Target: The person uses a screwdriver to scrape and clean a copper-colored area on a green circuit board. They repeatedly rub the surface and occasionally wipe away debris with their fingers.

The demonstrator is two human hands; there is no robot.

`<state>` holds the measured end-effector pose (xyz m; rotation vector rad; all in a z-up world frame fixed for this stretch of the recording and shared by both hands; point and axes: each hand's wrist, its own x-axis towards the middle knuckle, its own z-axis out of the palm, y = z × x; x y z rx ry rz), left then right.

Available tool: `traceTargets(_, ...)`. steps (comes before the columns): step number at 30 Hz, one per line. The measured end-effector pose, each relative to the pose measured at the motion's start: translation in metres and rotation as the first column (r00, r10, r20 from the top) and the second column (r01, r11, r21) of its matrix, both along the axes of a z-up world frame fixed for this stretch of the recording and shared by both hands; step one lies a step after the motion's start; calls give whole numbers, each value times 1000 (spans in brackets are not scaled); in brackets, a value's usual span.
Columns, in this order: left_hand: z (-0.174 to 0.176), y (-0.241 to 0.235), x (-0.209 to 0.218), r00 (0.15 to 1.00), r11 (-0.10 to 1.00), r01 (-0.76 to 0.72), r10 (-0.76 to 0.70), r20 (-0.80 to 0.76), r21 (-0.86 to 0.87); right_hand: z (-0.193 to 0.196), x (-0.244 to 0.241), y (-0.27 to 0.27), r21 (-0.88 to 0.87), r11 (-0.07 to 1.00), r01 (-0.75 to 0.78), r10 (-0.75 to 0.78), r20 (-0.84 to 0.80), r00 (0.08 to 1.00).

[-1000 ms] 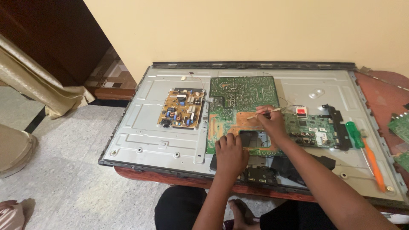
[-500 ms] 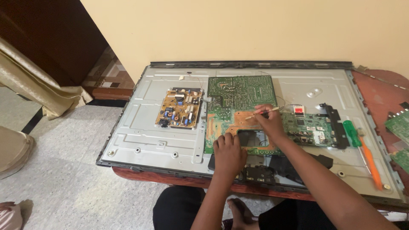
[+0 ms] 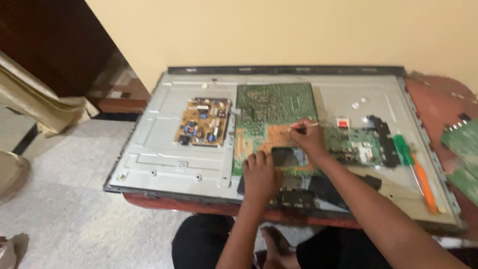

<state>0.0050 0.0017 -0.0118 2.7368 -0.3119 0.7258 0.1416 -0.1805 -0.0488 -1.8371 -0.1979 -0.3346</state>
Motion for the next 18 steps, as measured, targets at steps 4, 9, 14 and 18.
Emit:
traceTargets(4,-9,-1,-2,993,999,-18,12,-121,-42,-8,-9,-8,62,997,-39,44,-85,995)
traceTargets(9,-2,1,1,995,998,-28,22,-93,-55,2,-9,-5,89,983,-162,165,-34,986)
traceTargets(14,-3,-1,1,995,998,-30,25,-98,-48,2,-10,-6,-25,994,-104,104,28,994)
traceTargets(18,-9,0,2,996,1000,-8,5,-88,-29,-1,-8,-7,102,987,-120,132,-116,984)
